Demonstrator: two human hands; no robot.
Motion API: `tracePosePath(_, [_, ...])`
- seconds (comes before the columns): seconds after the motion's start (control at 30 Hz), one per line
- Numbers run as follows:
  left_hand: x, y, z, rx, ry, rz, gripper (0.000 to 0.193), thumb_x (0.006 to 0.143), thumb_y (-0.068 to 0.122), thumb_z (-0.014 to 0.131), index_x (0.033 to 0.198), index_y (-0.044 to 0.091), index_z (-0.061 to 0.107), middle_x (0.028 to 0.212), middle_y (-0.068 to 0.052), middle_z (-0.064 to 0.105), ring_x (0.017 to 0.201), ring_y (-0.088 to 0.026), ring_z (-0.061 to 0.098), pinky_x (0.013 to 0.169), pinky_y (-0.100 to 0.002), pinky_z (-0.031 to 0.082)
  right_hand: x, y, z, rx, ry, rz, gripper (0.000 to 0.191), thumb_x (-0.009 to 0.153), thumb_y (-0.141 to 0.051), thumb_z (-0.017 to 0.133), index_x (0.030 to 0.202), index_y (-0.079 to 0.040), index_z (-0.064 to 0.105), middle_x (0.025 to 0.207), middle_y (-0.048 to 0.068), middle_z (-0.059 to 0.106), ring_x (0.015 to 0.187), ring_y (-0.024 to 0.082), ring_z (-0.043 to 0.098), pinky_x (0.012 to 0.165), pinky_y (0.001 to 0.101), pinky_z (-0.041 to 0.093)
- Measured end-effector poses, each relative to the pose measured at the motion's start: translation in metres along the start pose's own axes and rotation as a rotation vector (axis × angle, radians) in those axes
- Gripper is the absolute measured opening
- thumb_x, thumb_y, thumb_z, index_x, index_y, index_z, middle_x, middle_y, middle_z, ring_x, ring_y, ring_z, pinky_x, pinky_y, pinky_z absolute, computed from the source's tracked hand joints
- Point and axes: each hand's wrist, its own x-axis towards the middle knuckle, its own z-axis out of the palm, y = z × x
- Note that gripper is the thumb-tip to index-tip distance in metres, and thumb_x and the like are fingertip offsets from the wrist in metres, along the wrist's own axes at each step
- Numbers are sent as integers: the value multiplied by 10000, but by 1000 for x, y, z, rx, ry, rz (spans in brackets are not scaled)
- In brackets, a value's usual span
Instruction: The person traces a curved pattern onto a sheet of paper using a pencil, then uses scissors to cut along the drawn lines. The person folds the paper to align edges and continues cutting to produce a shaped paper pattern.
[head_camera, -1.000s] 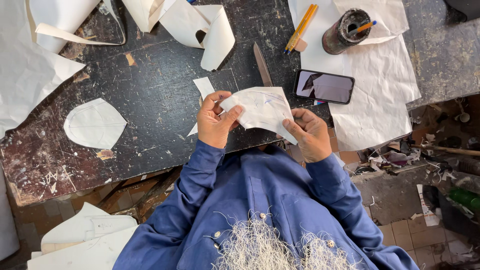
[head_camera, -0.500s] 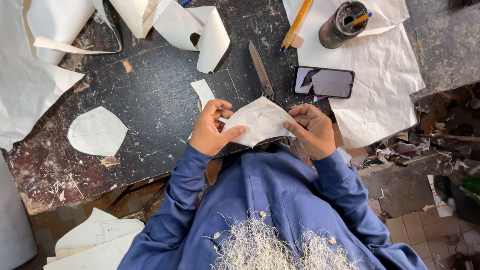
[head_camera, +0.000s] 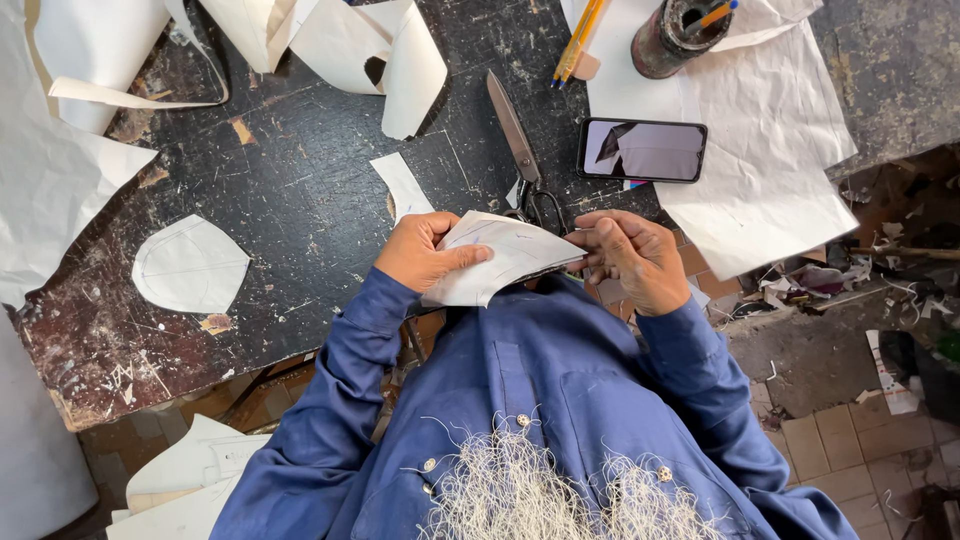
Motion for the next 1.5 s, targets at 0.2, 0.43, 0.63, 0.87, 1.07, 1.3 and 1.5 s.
tracePosePath(0.2, [3, 0, 4, 12, -6, -1, 325, 786, 236, 879, 991, 4, 780, 829, -56, 779, 685, -55, 684, 605, -231, 547, 1, 7, 4, -102, 4, -35, 179, 967, -42, 683, 1110, 63, 700, 894, 123, 750, 731, 121, 721, 526, 215, 502])
tracePosePath(0.43, [2, 1, 4, 55, 18, -9, 330, 779, 248, 885, 980, 3, 791, 803, -63, 775, 664, -58, 670, 590, -235, 534, 1, 10, 5, -138, 54, -58, 175, 935, -13, 712, 1098, 46, 692, 882, 103, 749, 734, 98, 718, 542, 196, 514])
tracePosePath(0.63, [1, 3, 3, 56, 11, -24, 341, 776, 262, 885, 973, -1, 795, 794, -71, 783, 649, -62, 685, 580, -234, 542, -1, 7, 8, -252, 19, -94, 215, 935, -41, 719, 1132, 34, 678, 893, 80, 754, 753, 89, 721, 570, 192, 529])
tracePosePath(0.87, [3, 2, 4, 17, -8, -51, 346, 790, 247, 885, 996, -17, 795, 826, -79, 786, 672, -71, 680, 600, -239, 538, -1, 12, 4, -216, 34, -87, 224, 905, 4, 735, 1120, 41, 684, 914, 99, 746, 764, 101, 711, 592, 207, 541])
tracePosePath(1.07, [-6, -15, -2, -191, -212, 4, 456, 774, 147, 891, 1157, -10, 698, 1035, -68, 772, 893, -84, 732, 804, -233, 587, 7, 21, -5, -151, 135, -161, 173, 929, 14, 732, 1094, 50, 690, 916, 99, 745, 757, 114, 720, 637, 214, 565])
tracePosePath(1.3, [-7, -37, -2, -159, -42, -69, 287, 826, 161, 862, 1025, 7, 724, 865, -51, 756, 693, -59, 638, 596, -225, 506, 6, 29, -13, -134, 179, -156, 172, 930, 5, 750, 1089, 45, 698, 911, 100, 745, 749, 124, 726, 630, 218, 568])
tracePosePath(1.5, [-7, -41, -3, -187, 17, -86, 246, 847, 176, 848, 976, 11, 720, 835, -34, 760, 655, -40, 631, 584, -205, 507, 5, 30, -10, -98, 177, -148, 183, 920, 13, 760, 1086, 45, 688, 916, 109, 744, 750, 134, 731, 639, 222, 575])
